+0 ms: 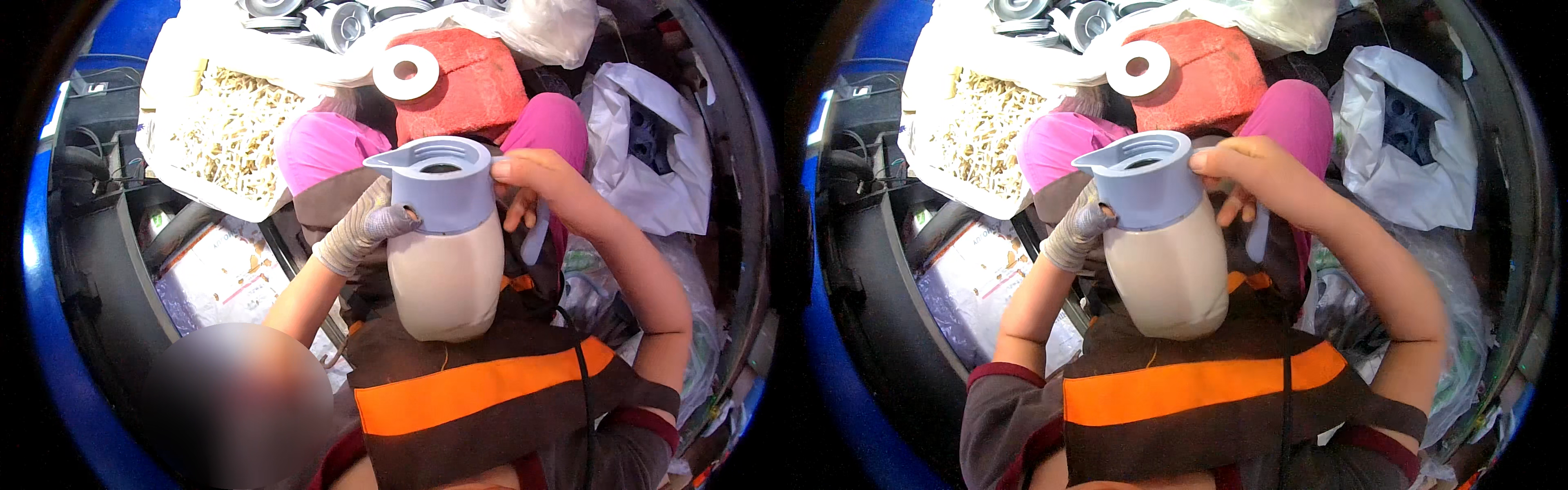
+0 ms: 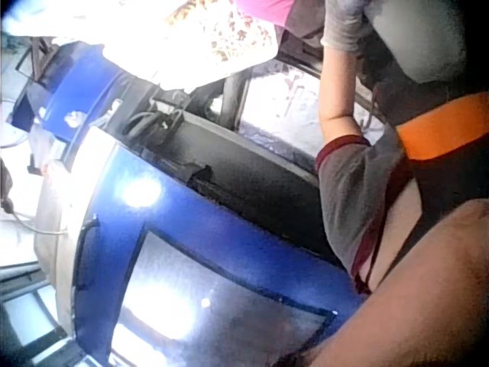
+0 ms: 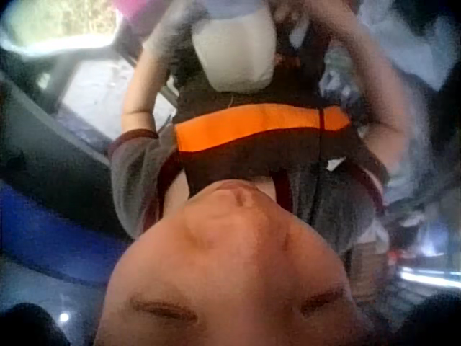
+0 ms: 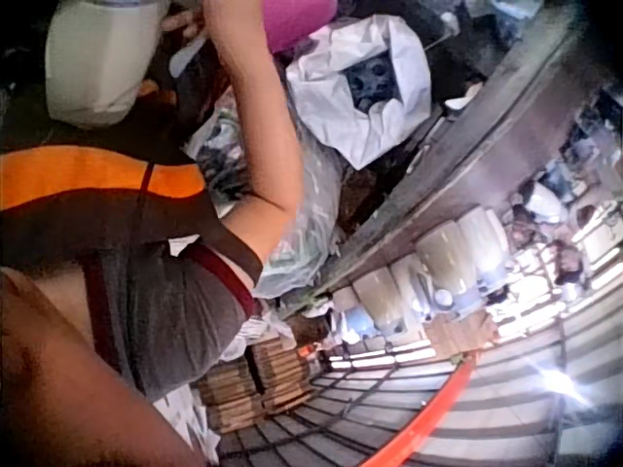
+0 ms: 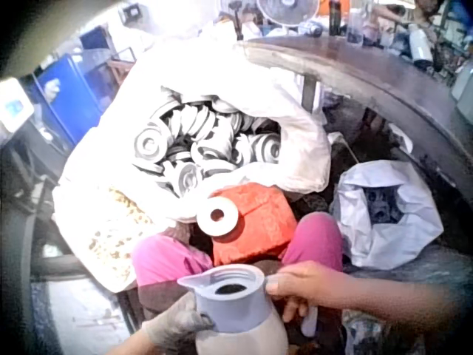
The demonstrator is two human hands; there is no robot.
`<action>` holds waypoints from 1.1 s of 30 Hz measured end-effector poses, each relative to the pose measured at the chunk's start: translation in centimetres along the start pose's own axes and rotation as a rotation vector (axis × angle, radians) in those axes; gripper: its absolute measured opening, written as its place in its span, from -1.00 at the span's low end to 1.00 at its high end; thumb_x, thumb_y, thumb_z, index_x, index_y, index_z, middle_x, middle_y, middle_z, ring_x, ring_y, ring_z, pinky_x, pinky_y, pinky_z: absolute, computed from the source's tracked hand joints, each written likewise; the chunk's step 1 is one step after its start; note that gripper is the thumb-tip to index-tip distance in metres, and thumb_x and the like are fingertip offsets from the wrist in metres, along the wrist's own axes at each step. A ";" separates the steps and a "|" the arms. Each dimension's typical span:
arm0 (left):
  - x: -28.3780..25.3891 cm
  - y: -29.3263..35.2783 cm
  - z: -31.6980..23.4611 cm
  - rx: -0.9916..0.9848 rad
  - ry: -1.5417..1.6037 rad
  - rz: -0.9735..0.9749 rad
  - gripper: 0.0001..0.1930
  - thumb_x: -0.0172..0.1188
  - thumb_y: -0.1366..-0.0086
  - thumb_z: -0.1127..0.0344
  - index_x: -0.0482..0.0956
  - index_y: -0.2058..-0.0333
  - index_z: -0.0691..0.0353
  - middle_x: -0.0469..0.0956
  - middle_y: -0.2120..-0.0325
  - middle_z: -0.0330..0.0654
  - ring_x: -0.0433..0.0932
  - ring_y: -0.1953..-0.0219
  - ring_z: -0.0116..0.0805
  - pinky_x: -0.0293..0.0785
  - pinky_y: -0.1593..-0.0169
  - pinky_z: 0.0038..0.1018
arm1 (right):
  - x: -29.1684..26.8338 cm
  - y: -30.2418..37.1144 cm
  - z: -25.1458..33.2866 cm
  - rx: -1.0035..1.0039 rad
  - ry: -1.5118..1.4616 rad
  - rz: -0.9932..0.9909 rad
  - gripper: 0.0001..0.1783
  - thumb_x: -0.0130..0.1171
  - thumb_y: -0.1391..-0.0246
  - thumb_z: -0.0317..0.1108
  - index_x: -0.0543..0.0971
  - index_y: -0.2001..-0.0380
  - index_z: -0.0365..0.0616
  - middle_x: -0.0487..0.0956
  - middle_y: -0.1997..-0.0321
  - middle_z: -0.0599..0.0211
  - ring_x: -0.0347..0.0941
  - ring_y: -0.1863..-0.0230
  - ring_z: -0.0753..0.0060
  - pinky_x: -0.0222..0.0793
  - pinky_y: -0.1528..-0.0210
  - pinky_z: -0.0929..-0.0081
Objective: The person sits on the floor and repeatedly assembles beige plastic containers by inserting a white circular insert into the body and screwing on a grey lid. They handle the containers one at a time, picking up parts from nearby piles and placing the finished units aside.
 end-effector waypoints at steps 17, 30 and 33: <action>-10.1 -14.4 -7.0 0.561 -1.926 -0.573 -0.36 0.26 0.03 -0.07 0.36 -0.06 -0.04 0.26 -0.08 0.03 0.25 -0.12 0.06 0.24 -0.08 -0.06 | -9.8 9.8 10.9 -0.596 0.075 -0.437 -0.60 0.10 -0.09 -0.08 0.46 0.69 -0.10 0.33 0.76 0.52 0.19 0.78 0.75 0.03 0.72 0.72; 3.2 -2.6 -24.3 0.909 -1.196 -0.500 -0.37 0.30 -0.05 0.22 0.33 -0.11 0.19 0.46 0.17 -0.16 0.47 0.14 -0.40 0.45 0.11 -0.46 | -6.5 0.3 11.7 -0.884 0.458 -0.631 -0.58 0.20 0.03 -0.09 0.59 0.27 -0.27 0.61 0.29 0.12 0.54 0.36 0.29 0.40 0.26 0.43; 8.8 -6.1 -21.3 0.921 -1.761 -0.391 -0.39 0.35 0.13 0.18 0.45 0.01 0.10 0.40 0.09 -0.01 0.39 0.02 0.02 0.32 -0.09 -0.24 | -6.6 0.7 11.7 -0.841 0.445 -0.610 -0.54 0.21 0.03 -0.06 0.57 0.21 -0.25 0.60 0.36 0.14 0.53 0.35 0.30 0.39 0.26 0.43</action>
Point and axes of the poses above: each hand's wrist, its own y-axis away from the middle knuckle, its own x-axis out of the palm, z = x × y, the point moved 10 cm from there along -y, towards the middle knuckle
